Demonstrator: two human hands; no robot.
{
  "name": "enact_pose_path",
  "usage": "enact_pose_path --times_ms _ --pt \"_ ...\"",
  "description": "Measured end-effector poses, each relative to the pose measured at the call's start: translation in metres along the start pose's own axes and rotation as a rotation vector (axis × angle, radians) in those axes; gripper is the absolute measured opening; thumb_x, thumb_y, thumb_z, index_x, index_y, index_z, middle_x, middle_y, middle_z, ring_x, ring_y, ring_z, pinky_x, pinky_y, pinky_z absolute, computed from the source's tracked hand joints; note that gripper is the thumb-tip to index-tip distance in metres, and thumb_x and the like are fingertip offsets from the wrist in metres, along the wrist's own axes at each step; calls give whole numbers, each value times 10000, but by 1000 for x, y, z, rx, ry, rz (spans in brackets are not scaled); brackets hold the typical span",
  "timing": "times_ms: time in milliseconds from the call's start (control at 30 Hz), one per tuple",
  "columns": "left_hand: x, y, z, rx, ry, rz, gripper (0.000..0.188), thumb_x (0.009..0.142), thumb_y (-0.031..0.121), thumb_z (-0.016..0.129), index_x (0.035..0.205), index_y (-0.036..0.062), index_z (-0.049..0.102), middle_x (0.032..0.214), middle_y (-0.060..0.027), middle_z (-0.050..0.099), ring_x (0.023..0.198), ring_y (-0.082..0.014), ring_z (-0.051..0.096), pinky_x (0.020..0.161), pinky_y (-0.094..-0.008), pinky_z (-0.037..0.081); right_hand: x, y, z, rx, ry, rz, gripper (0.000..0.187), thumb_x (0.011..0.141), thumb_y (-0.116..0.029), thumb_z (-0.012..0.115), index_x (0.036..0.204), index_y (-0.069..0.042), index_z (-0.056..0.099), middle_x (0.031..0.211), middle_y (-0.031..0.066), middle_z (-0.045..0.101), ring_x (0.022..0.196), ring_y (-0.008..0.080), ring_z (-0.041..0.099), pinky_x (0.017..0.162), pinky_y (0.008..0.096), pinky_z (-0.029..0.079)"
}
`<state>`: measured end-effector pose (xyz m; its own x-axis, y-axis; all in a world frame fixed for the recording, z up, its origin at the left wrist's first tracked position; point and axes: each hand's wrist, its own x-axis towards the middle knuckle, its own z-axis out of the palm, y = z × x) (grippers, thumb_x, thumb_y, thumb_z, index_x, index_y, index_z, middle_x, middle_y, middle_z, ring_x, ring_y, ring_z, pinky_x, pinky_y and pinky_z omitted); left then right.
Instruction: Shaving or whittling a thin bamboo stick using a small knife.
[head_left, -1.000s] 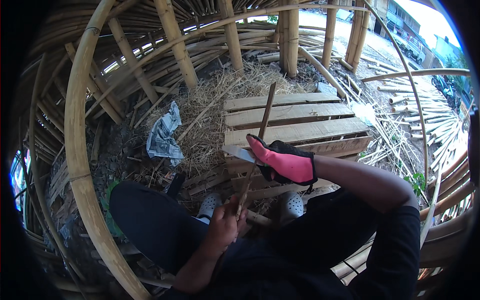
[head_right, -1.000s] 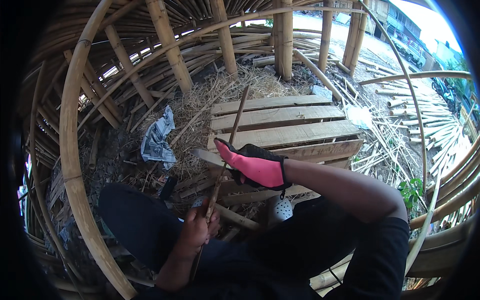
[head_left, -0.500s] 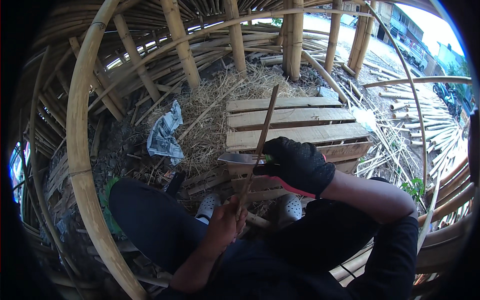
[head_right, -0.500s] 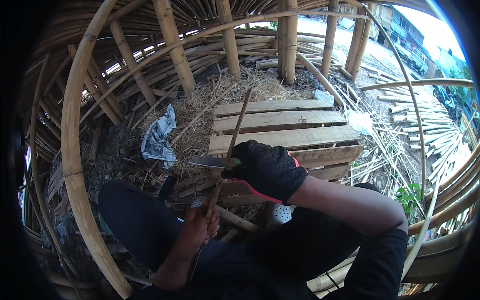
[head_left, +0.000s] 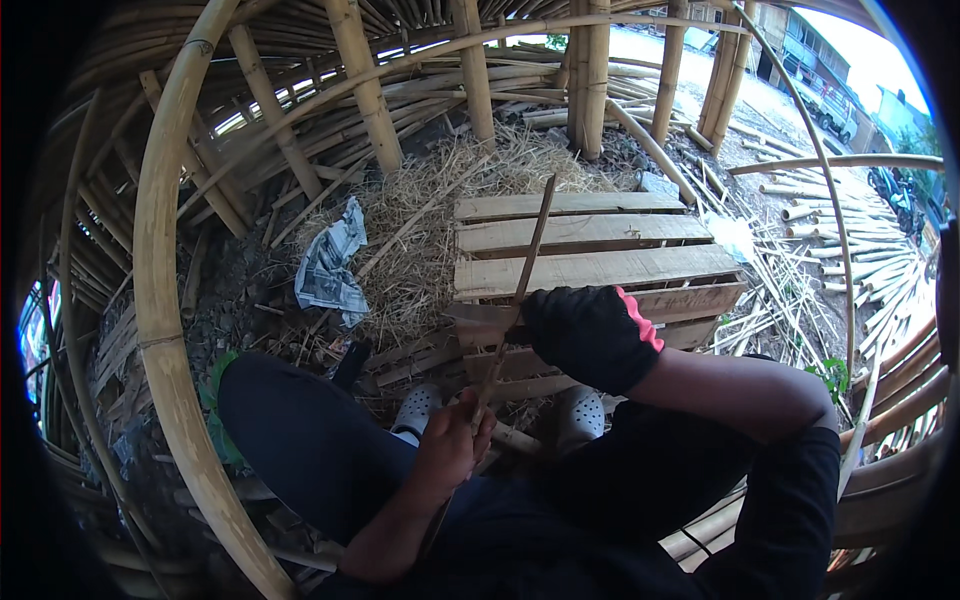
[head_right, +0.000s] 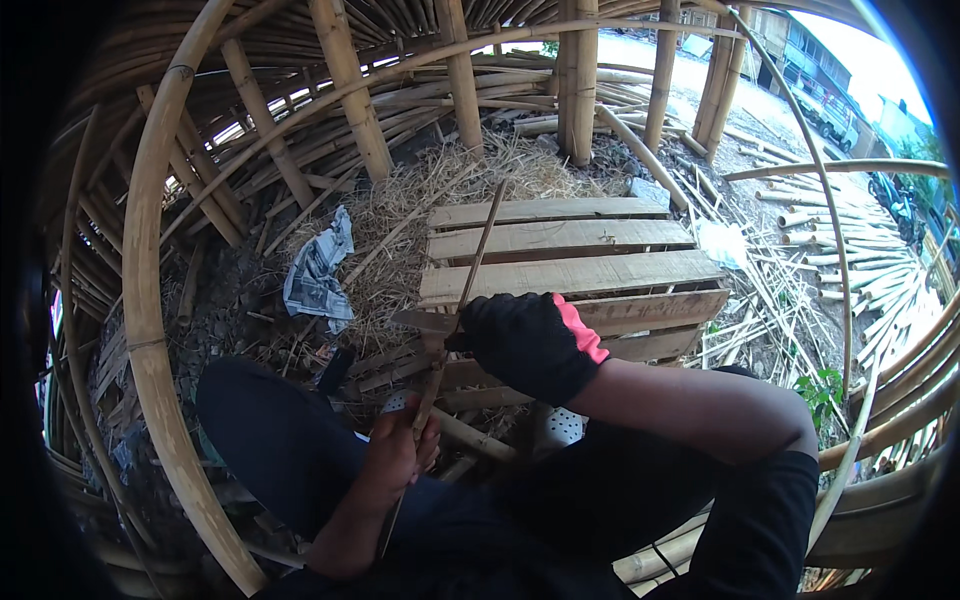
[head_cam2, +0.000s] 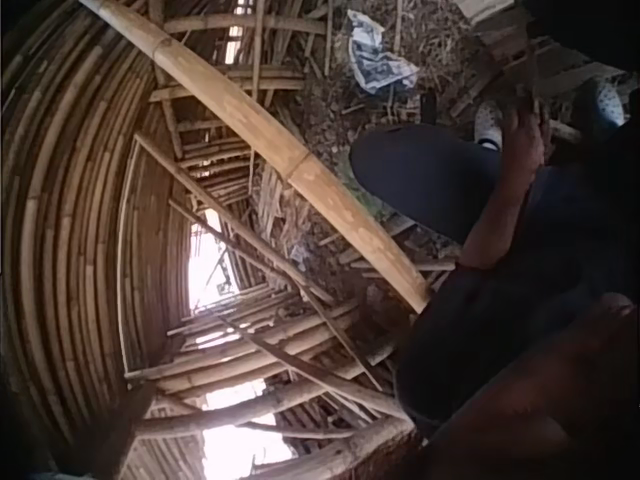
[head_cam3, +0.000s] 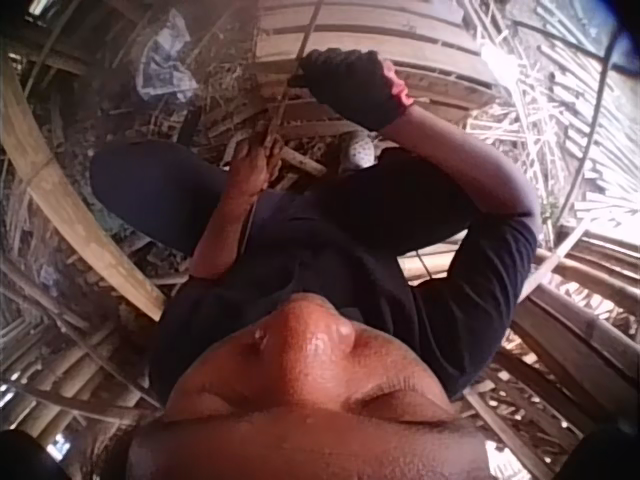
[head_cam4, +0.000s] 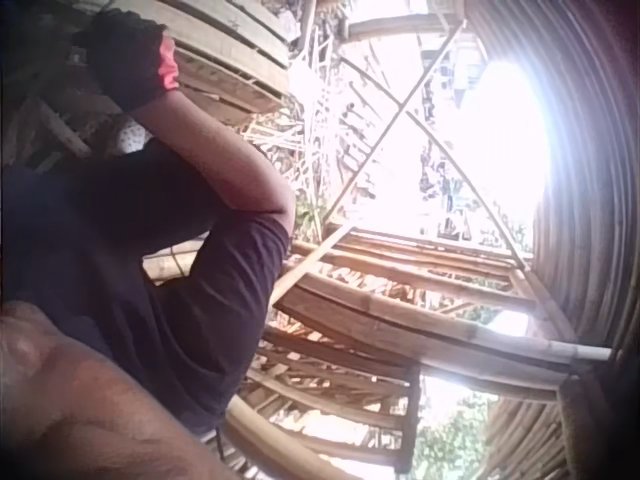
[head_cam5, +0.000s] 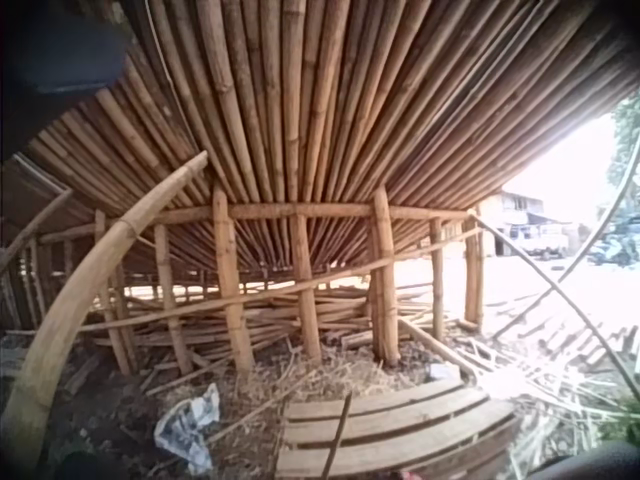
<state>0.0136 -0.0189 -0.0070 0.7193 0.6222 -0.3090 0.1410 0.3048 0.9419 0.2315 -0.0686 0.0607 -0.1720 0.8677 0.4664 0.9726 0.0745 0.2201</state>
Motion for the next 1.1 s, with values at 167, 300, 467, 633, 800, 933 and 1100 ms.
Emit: enact_pose_path --times_ms 167,300,467,633,800,933,1100 --pt "5 -6 -1 -40 5 -19 516 1052 448 248 754 82 457 443 22 316 312 -75 284 314 -241 244 1 5 -2 230 -66 38 262 911 -314 595 846 -61 618 670 88 608 622 243 660 512 367 515" --pt "8 -9 -1 -42 9 -32 519 1050 456 252 754 84 458 443 23 313 314 -77 286 317 -242 248 2 8 -6 297 -185 65 196 890 -269 613 889 -77 651 763 95 658 685 267 686 547 380 533" --pt "10 -11 -1 -35 -16 -36 532 1044 476 258 744 85 458 443 24 311 314 -81 283 320 -243 248 -2 14 -3 346 -220 55 165 877 -237 602 956 -111 672 802 109 684 720 271 694 584 392 544" --pt "11 -13 0 -15 -14 -27 538 1040 488 267 732 89 453 443 22 313 313 -83 288 320 -243 248 -4 19 4 366 -194 -40 251 901 -249 575 1112 -176 689 878 122 701 787 299 696 675 413 560" --pt "7 -9 -2 -18 -56 -40 635 961 660 310 723 92 464 454 36 340 336 -59 319 326 -224 255 6 22 -24 460 -363 68 284 930 -284 539 1157 -183 675 919 115 702 819 306 692 713 417 554" --pt "3 -4 -2 -15 -78 -20 624 965 649 321 727 91 463 439 29 340 317 -61 315 313 -220 247 14 22 -52 488 -491 180 318 942 -322 520 1189 -182 664 893 109 703 785 279 694 684 396 542" --pt "3 -2 2 -29 -93 -37 614 968 639 327 726 91 459 430 27 337 314 -55 316 313 -217 251 6 39 -34 744 -543 241 325 934 -271 514 1204 -157 654 886 98 705 734 211 690 663 365 532"
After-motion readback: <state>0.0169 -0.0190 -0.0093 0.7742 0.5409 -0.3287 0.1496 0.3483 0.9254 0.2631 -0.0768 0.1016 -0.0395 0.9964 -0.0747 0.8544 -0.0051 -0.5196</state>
